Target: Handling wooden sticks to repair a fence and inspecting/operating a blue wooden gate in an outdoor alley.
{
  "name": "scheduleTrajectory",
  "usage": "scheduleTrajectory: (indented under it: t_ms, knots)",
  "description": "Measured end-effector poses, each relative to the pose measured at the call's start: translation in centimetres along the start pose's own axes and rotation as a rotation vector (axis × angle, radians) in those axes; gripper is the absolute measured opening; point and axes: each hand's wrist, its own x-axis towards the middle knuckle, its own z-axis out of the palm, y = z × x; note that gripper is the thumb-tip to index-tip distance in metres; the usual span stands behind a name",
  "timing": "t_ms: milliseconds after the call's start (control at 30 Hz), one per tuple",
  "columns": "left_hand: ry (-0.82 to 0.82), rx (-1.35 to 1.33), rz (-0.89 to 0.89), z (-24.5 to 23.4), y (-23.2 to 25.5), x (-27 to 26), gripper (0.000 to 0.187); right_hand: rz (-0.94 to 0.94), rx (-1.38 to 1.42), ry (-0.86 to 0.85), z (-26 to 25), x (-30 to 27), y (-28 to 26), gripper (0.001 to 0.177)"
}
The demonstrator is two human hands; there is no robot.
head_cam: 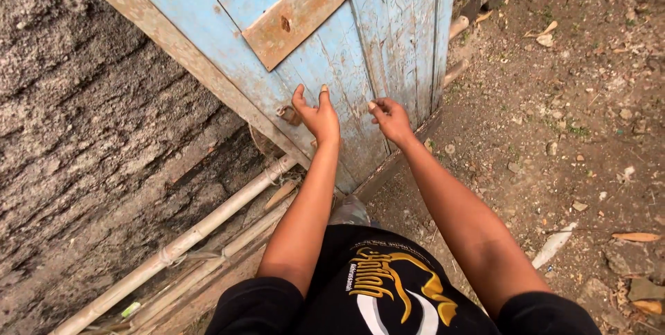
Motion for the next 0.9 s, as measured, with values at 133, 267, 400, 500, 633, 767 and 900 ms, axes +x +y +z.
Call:
scheduleTrajectory:
  t_ms: [133, 267, 400, 500, 633, 767, 900]
  knots:
    - [-0.099, 0.147, 0.153, 2.4, -2.0, 0.8, 0.047, 0.003, 0.018, -0.035, -1.8, -1.1, -0.4, 0.037]
    - [-0.208, 0.138, 0.029, 5.8, -8.5, -2.8, 0.039, 0.02, -0.048, -0.03, -5.1, -1.6, 0.8, 0.035]
    - [-0.333, 0.201, -0.023, 8.3, -10.9, -6.1, 0.035, 0.068, -0.133, 0.022, -9.0, -1.0, 1.9, 0.036]
    - [-0.409, 0.15, -0.06, 11.0, -11.2, -6.0, 0.031, 0.111, -0.174, 0.047, -11.3, -0.5, 0.7, 0.037]
    - [-0.495, 0.148, 0.007, 14.4, -6.0, -5.0, 0.023, 0.178, -0.172, 0.062, -13.6, 1.6, -0.6, 0.038]
    - [-0.476, 0.166, 0.094, 18.5, -1.7, -3.7, 0.022, 0.21, -0.158, 0.04, -15.8, 4.9, -0.7, 0.038]
    - [-0.427, 0.173, 0.169, 23.1, 0.9, -3.0, 0.021, 0.197, -0.171, 0.015, -19.0, 8.1, -1.1, 0.037]
